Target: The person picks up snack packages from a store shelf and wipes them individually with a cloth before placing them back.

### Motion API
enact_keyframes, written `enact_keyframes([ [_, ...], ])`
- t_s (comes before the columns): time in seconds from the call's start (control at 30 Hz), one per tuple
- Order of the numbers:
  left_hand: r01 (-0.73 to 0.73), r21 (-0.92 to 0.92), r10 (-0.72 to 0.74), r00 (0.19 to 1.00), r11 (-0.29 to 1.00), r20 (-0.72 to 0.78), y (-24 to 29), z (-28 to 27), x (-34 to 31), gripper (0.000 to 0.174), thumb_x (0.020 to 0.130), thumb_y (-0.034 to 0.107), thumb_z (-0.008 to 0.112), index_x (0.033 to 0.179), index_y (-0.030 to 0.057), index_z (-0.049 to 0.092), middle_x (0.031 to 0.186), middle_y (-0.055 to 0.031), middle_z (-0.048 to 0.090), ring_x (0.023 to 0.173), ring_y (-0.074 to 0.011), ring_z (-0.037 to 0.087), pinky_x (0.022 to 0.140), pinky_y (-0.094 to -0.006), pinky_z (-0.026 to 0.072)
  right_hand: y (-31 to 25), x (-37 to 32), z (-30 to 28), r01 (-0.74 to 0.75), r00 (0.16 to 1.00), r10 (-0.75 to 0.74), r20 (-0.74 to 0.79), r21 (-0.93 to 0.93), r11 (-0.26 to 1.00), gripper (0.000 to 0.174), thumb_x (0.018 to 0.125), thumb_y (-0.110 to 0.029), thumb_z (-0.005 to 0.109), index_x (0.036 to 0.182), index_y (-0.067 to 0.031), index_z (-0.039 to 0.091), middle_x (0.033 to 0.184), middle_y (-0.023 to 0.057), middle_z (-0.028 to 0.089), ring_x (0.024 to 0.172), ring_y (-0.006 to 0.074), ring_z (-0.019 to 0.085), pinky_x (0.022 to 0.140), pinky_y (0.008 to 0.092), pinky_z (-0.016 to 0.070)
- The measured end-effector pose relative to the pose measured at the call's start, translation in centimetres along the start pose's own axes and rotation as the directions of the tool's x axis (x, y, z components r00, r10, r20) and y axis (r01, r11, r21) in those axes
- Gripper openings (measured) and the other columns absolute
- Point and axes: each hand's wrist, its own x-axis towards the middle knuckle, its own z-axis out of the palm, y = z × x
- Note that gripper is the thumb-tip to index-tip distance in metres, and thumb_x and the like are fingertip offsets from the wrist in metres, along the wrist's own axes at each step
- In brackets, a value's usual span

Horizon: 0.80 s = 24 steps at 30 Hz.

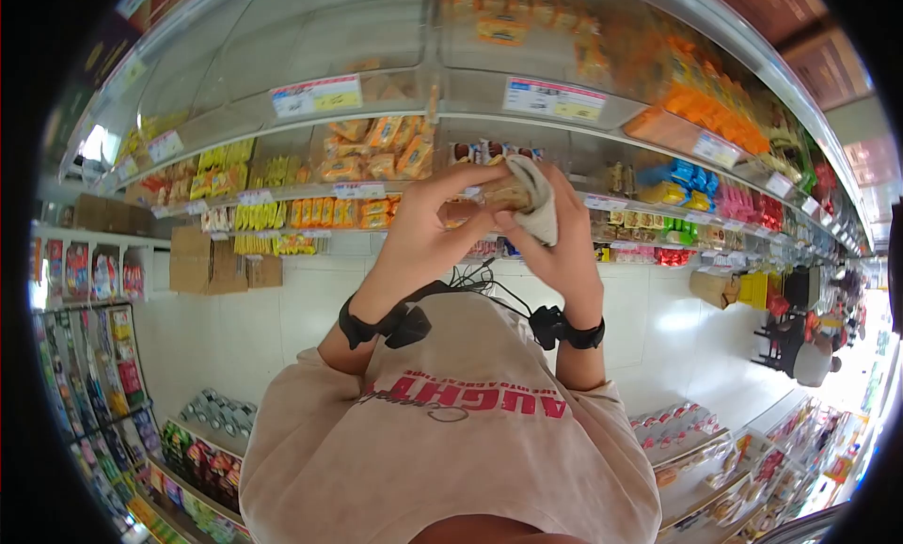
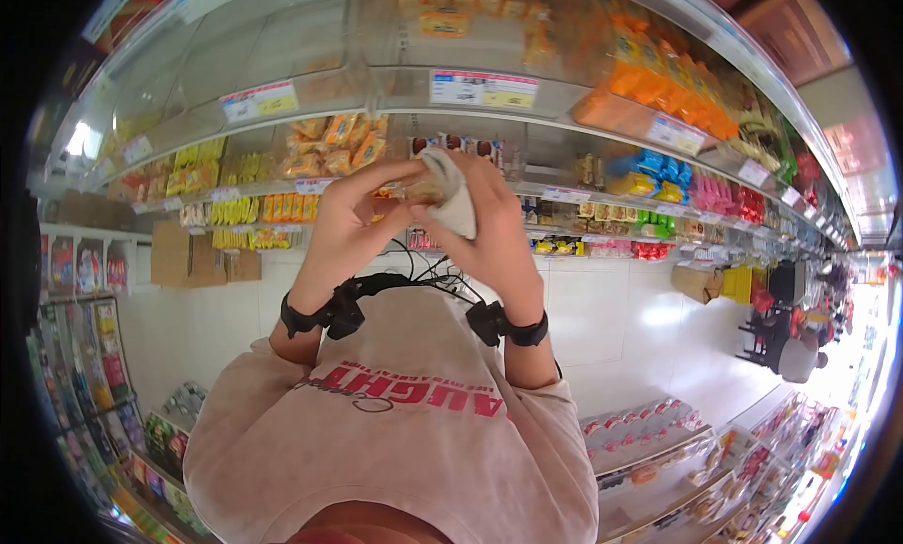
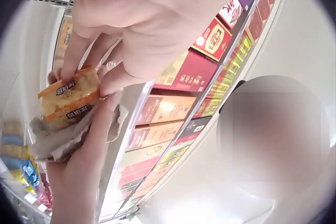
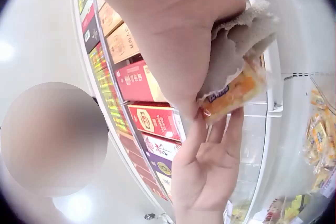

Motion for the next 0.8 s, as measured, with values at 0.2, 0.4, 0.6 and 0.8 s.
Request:
enact_keyframes([
  [0.2,0.031,-0.171,-0.043,0.997,0.985,-0.064,0.4,-3.5,-1.9,0.037,0.096,-0.005,0.067,0.132,-0.0060,0.063,0.127,-0.0127,0.067,0.118,-0.0176,0.063,0.097,-0.0324,0.0560,2.3,-1.5,2.6,-0.233,0.961,0.178,0.210,0.274,0.933,0.050,0.084,-0.020,0.084,0.123,0.0052,0.065,0.093,0.0106,0.072,0.080,0.0128,0.064,0.075,0.0313,0.0526],
  [0.4,-0.018,-0.138,-0.007,0.985,0.990,-0.173,-4.2,-7.2,-3.0,0.035,0.097,0.004,0.070,0.130,-0.0052,0.061,0.120,-0.0113,0.068,0.111,-0.0161,0.064,0.094,-0.0311,0.0562,3.3,-0.8,6.3,-0.520,0.841,0.450,0.301,0.221,0.825,0.024,0.089,-0.020,0.081,0.093,0.0017,0.071,0.070,0.0041,0.068,0.062,0.0083,0.060,0.058,0.0258,0.0484],
  [0.6,0.186,-0.345,-0.249,0.957,0.920,-0.149,-5.0,-11.5,-4.0,0.035,0.102,0.016,0.065,0.130,-0.0037,0.059,0.118,-0.0100,0.066,0.109,-0.0152,0.067,0.088,-0.0286,0.0611,3.7,0.0,10.5,-0.483,0.870,0.414,0.269,0.292,0.825,0.022,0.091,-0.020,0.079,0.085,-0.0009,0.070,0.065,0.0027,0.066,0.054,0.0085,0.061,0.049,0.0250,0.0457],
  [0.8,0.192,-0.482,-0.300,0.941,0.855,-0.156,-6.9,-14.7,-4.8,0.042,0.102,0.025,0.066,0.133,-0.0028,0.058,0.116,-0.0081,0.064,0.108,-0.0160,0.067,0.087,-0.0285,0.0603,3.7,1.0,14.6,-0.566,0.823,0.545,0.159,0.309,0.764,0.024,0.094,-0.023,0.077,0.086,-0.0016,0.070,0.068,0.0030,0.067,0.052,0.0101,0.061,0.048,0.0252,0.0451],
])
